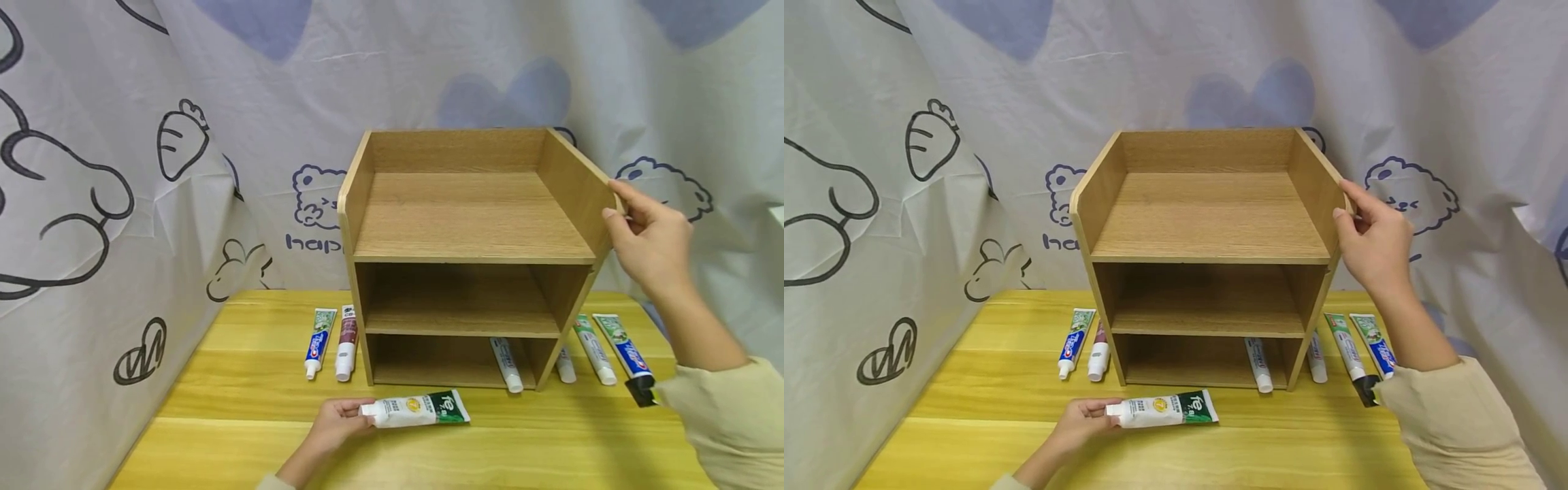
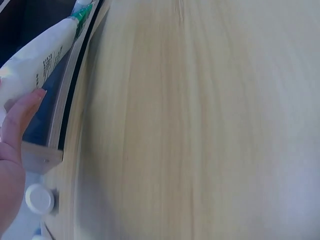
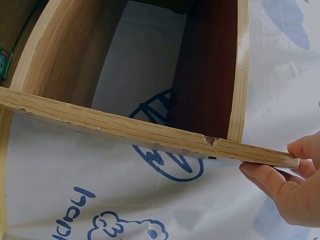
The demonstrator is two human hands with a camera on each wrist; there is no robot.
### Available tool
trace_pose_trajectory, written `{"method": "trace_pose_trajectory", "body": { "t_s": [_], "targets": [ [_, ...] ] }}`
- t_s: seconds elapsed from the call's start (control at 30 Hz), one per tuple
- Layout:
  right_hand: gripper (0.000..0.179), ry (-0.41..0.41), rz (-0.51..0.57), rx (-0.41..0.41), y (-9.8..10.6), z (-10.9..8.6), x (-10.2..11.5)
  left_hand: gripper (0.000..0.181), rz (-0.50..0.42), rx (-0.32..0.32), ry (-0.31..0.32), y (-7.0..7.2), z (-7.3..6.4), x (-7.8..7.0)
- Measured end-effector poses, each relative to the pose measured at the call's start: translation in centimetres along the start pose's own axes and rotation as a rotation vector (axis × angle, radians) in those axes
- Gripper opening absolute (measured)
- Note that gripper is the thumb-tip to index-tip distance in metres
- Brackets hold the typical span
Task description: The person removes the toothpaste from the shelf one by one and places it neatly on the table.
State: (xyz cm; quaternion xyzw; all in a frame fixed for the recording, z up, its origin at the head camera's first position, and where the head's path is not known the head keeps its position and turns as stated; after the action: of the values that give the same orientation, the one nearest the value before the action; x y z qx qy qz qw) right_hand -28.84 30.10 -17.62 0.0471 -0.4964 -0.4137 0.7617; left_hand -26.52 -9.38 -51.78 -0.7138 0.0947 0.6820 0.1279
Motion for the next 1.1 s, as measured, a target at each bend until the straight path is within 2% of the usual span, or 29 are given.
{"method": "trace_pose_trajectory", "body": {
  "t_s": [0.2, 0.47, 0.83, 1.1],
  "targets": [
    [0.040, 0.021, 0.020, -0.002, 0.0, 0.0, 0.1, 0.047, -0.007, 0.020, -0.004, 1.7, -0.6, -0.3],
    [0.039, 0.037, 0.029, -0.014, 0.0, -0.1, 0.3, 0.048, 0.047, 0.044, -0.015, 3.7, -1.4, -1.0],
    [0.039, 0.033, 0.022, -0.015, 0.1, -0.1, 0.1, 0.048, 0.073, 0.058, 0.011, 6.3, -2.4, -1.1],
    [0.039, 0.010, 0.007, -0.006, 0.1, 0.0, 0.0, 0.046, 0.021, 0.040, 0.027, 8.9, -3.9, -1.2]
  ]
}}
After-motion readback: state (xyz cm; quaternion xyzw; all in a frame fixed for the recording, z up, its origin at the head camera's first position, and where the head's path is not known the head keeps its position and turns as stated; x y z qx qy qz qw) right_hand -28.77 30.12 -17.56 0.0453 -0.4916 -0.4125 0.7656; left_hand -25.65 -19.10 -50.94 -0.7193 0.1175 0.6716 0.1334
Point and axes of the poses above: each hand's wrist, its own z-axis towards the middle knuckle, its own y-axis out of the back of the hand, x = y × z, the point moved 10 cm from there along z, towards the middle knuckle, and after that the axes turned 4 degrees about -y, right-handed, at the moved point
